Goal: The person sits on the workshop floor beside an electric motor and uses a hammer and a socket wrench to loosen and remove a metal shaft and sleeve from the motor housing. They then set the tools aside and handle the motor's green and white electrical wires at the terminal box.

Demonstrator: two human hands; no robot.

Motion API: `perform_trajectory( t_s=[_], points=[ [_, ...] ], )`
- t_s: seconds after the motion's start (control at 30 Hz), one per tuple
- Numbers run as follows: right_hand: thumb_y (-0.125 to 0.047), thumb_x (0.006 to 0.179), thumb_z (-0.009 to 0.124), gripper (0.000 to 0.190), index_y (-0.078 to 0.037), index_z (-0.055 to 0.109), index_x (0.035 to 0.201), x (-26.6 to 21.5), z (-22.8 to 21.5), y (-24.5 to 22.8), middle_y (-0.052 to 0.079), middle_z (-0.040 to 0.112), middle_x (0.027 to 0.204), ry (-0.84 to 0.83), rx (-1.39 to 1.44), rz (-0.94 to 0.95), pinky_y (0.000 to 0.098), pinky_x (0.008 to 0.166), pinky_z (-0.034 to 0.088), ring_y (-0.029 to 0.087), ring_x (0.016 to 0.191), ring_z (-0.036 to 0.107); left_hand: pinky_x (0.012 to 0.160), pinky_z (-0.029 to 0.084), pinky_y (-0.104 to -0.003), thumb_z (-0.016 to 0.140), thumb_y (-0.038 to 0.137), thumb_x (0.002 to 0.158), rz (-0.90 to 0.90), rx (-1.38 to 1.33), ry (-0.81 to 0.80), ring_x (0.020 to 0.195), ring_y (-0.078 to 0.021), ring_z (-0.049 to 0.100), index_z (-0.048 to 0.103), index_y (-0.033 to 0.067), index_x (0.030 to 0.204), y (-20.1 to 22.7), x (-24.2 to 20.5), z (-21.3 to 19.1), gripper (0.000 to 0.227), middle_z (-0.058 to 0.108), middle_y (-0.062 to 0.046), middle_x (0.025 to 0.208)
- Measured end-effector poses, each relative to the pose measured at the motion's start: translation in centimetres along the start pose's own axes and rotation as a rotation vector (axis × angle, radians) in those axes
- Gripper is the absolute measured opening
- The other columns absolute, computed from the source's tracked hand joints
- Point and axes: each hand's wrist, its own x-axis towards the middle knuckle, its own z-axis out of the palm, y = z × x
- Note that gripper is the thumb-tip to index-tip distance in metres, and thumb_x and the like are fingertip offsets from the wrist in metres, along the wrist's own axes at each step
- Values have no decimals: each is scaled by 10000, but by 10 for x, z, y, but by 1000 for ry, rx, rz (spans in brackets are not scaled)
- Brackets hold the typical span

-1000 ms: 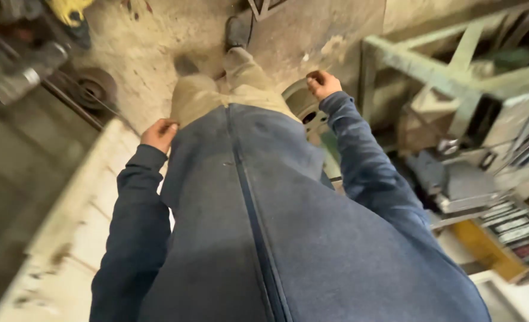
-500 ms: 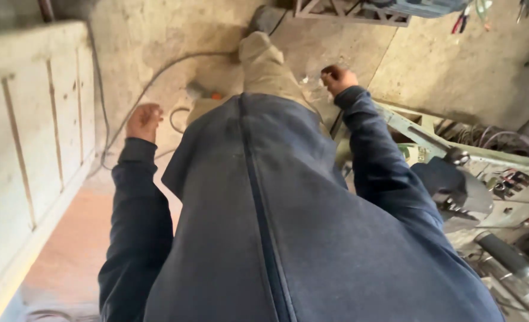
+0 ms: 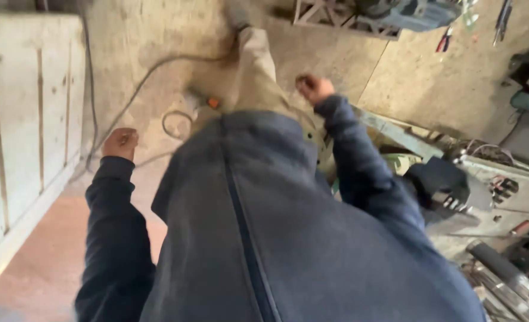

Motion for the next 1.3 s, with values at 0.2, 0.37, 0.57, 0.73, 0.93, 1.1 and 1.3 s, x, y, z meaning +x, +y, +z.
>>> perform_trajectory(
  t_s=[0.2, 0.37, 0.57, 0.73, 0.93, 1.1, 1.3],
  points=[
    [-308, 966, 685, 283, -105, 706, 1161, -5, 22, 169, 51, 761, 885, -91, 270, 294, 331, 707, 582, 170, 754, 728, 862, 553, -297, 718, 158, 1063, 235, 82, -45, 962, -156, 687, 683, 34, 1194, 171, 61, 45, 184, 727, -87, 1081],
    [-299, 1038, 612, 280, -84, 757, 1145, 72, -28, 250, 105, 777, 903, -110, 159, 384, 321, 710, 571, 162, 761, 708, 886, 560, -311, 711, 188, 1062, 201, 43, -94, 1009, -177, 697, 685, 59, 1217, 254, 74, 118, 204, 737, -101, 1101],
    [-235, 1032, 645, 260, -56, 683, 1218, 111, -172, 163, 40, 690, 894, 186, 691, 172, 283, 661, 551, 120, 754, 653, 902, 551, -308, 738, 262, 982, -10, 247, -313, 1004, -158, 705, 698, 74, 1216, 298, 102, 163, 303, 745, -95, 1078],
    [-208, 1032, 657, 246, -38, 697, 1206, 107, -163, 186, 41, 681, 857, 255, 800, 330, 275, 631, 501, 114, 697, 592, 916, 550, -295, 716, 256, 1015, 39, 243, -261, 1028, -158, 701, 698, 59, 1218, 361, 166, 163, 283, 743, -92, 1108],
    [-219, 1008, 690, 234, -37, 717, 1152, 42, -82, 186, 41, 706, 851, 233, 770, 470, 278, 655, 528, 109, 729, 633, 891, 540, -300, 717, 207, 1039, 138, 431, -380, 1009, -179, 700, 694, 46, 1228, 433, 209, 156, 249, 736, -95, 1107],
    [-212, 968, 707, 248, -42, 717, 1148, 48, -54, 141, 46, 735, 879, 185, 676, 615, 300, 673, 572, 123, 736, 681, 897, 543, -281, 706, 165, 1053, 172, 298, -448, 1000, -142, 678, 667, 30, 1254, 432, 232, 124, 245, 726, -66, 1109],
    [-206, 1020, 666, 215, -60, 715, 1169, 112, -68, 12, 68, 736, 895, 431, 722, 513, 300, 707, 576, 137, 764, 680, 888, 563, -296, 697, 166, 1025, 43, 135, -585, 932, -118, 681, 680, 24, 1222, 313, 354, 48, 243, 735, -36, 1063]
  ],
)
